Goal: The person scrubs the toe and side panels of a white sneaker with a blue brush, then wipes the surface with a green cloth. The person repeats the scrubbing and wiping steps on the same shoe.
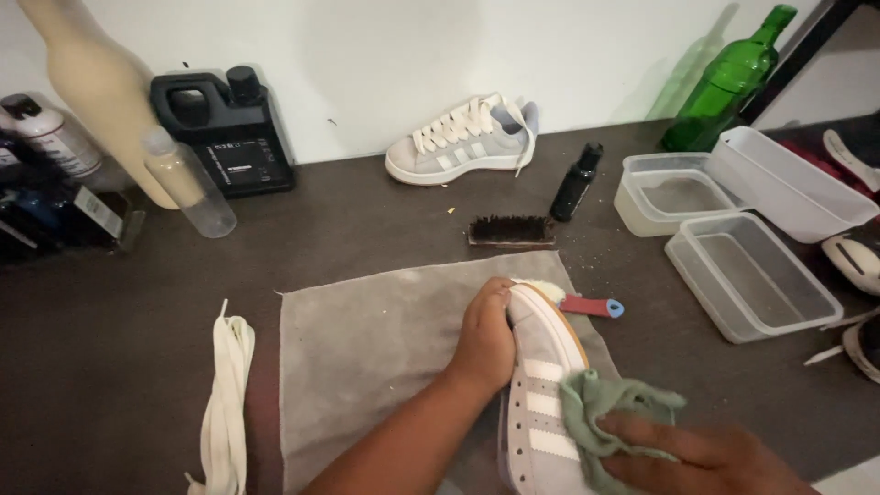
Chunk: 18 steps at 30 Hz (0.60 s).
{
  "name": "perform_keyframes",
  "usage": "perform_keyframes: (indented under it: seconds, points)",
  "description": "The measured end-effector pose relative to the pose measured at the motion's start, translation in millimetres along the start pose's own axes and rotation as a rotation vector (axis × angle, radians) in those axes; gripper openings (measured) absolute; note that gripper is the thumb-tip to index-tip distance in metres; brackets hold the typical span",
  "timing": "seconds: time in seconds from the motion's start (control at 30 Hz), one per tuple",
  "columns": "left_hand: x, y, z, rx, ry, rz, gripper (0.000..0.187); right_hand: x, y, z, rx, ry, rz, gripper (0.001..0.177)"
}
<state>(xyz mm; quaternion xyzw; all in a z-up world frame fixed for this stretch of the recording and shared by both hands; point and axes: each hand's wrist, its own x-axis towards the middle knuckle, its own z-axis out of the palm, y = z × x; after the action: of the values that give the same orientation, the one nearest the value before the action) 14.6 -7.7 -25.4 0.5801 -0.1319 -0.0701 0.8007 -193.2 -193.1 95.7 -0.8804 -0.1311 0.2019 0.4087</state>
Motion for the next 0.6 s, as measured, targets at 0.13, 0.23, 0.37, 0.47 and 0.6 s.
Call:
perform_keyframes:
  seconds: [0.13,0.23,0.37,0.47,0.6]
  points:
    - [-0.7,8.6,-1.3,0.041,-0.021,-0.017,0.023,-15.6,15.1,-13.9,0.976,0.104,0.342,0.051]
    - [-0.2,4.0,-3.6,0.079,-0.027,-0.049,0.028,-15.8,11.1,-33.3,-0.13,0.01,-0.382,0.047]
    - [5.7,-4.6,-6.1,0.125,-0.044,0.077,0.032,-27.9,39.1,-61.4,-0.117,0.3,-0.41,0.043]
    - [3.7,-1.8,-5.2,0.139,-0.027,0.094,0.031,-32.6,47.5,-73.2,-0.014,0.607,-0.216,0.047]
    - [7.6,-12.9,-4.8,0.143,-0.059,0.198,0.029,14.0,-52.3,-66.0,0.354,1.074,0.064,0.058]
